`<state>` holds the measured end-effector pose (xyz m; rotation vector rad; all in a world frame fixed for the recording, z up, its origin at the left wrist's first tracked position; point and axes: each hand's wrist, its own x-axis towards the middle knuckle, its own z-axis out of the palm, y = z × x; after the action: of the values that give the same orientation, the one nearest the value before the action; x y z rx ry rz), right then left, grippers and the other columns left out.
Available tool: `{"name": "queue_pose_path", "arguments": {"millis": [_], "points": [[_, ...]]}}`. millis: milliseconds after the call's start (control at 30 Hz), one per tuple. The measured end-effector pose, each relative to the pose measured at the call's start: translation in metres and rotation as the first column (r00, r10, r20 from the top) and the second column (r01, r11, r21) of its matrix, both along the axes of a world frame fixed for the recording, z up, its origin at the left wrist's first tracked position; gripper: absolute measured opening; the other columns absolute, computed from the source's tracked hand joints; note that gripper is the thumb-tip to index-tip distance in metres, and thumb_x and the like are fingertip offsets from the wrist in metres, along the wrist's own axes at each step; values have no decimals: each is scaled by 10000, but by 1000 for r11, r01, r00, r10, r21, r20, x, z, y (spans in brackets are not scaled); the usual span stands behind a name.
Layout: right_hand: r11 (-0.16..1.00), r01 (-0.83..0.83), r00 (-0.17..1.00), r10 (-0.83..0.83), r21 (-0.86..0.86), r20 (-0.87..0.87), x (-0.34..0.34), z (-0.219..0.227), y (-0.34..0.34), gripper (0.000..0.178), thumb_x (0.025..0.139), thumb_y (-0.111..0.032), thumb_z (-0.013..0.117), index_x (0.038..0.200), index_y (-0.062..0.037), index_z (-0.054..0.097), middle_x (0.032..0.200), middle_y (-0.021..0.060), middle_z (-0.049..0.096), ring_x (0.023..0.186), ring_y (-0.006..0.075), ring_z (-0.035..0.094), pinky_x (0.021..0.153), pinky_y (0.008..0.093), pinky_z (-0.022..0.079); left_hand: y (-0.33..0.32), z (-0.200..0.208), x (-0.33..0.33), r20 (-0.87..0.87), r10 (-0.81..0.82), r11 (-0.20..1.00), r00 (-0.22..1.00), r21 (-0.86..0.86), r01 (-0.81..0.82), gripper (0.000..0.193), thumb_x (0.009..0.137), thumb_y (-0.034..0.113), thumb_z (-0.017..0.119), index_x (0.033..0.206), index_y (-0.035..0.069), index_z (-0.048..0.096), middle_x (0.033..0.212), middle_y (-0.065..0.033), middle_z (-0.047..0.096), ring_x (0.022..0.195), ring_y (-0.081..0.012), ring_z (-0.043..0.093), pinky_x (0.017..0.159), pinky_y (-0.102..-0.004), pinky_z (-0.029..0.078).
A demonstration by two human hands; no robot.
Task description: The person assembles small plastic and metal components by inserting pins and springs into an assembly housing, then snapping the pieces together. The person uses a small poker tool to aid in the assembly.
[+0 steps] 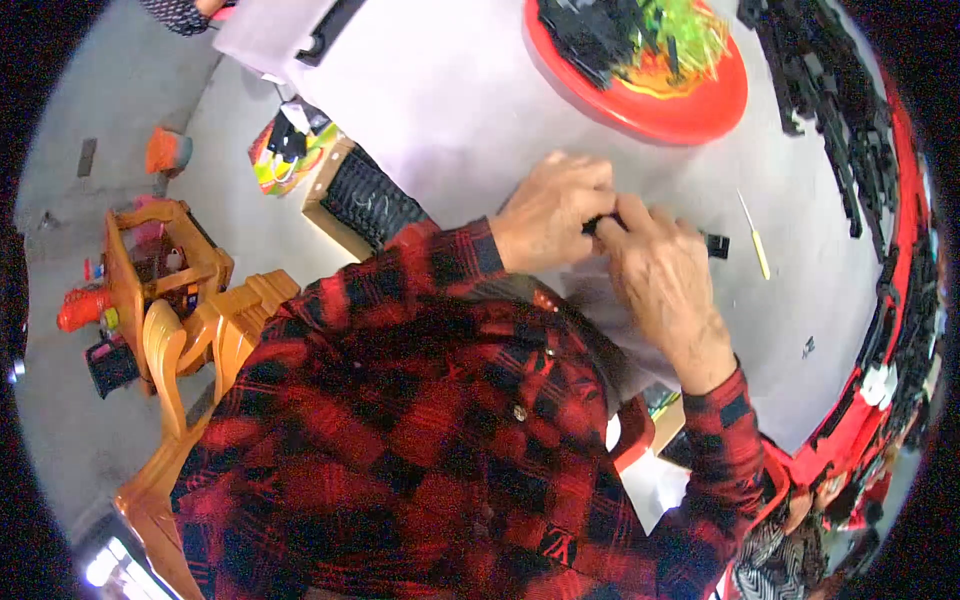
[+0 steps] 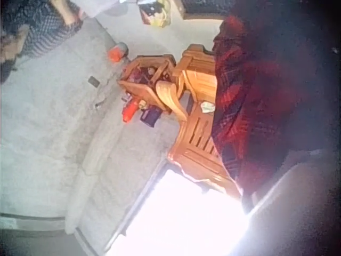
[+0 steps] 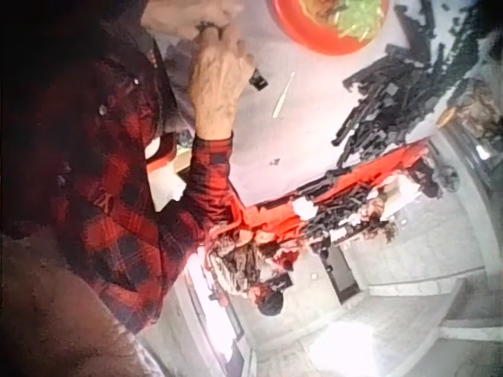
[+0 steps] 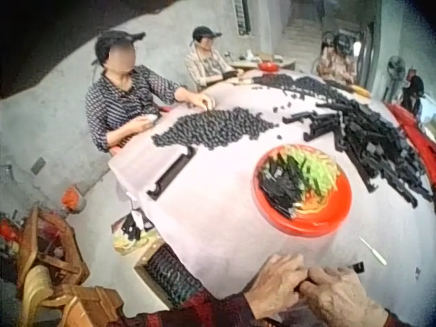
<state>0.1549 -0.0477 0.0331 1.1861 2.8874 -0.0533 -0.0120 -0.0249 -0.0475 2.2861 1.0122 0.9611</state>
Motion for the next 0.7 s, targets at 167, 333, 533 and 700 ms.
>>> {"name": "queue_pose_path", "arguments": {"millis": [167, 333, 533, 700], "points": [[991, 132, 899, -117, 7, -422, -12, 6, -27, 312, 680, 7, 681, 982, -54, 631, 842, 95, 531, 743, 295, 561, 651, 394, 459, -7, 10, -44, 75, 55, 998, 996, -13, -54, 268, 653, 159, 757, 896, 65, 698, 800, -87, 535, 823, -287, 568, 733, -413, 432], [894, 435, 710, -415, -109, -569, 13, -13, -53, 295, 727, 30, 650, 1012, -44, 661, 772, 110, 522, 697, 273, 544, 641, 378, 458, -6, 22, -129, 91, 249, 968, 964, -71, -243, 338, 676, 115, 809, 978, 2, 705, 811, -110, 571, 761, -245, 575, 672, -356, 472], [819, 565, 569, -473, -98, -673, 38, -56, -70, 156, 779, 23, 631, 922, -35, 653, 754, 91, 534, 674, 247, 546, 629, 345, 459, 12, 16, -210, 43, 625, 760, 780, 193, -620, 343, 660, 213, 810, 936, 30, 722, 808, -125, 613, 766, -303, 616, 704, -419, 489], [762, 644, 490, -486, -75, -724, 47, -81, -69, 92, 801, -8, 647, 881, -52, 646, 755, 78, 544, 670, 234, 544, 633, 340, 458, 70, 7, -237, -78, 844, 514, 531, 400, -759, 375, 680, 348, 801, 966, 115, 736, 1012, -78, 563, 1021, -278, 514, 910, -442, 378]]}}
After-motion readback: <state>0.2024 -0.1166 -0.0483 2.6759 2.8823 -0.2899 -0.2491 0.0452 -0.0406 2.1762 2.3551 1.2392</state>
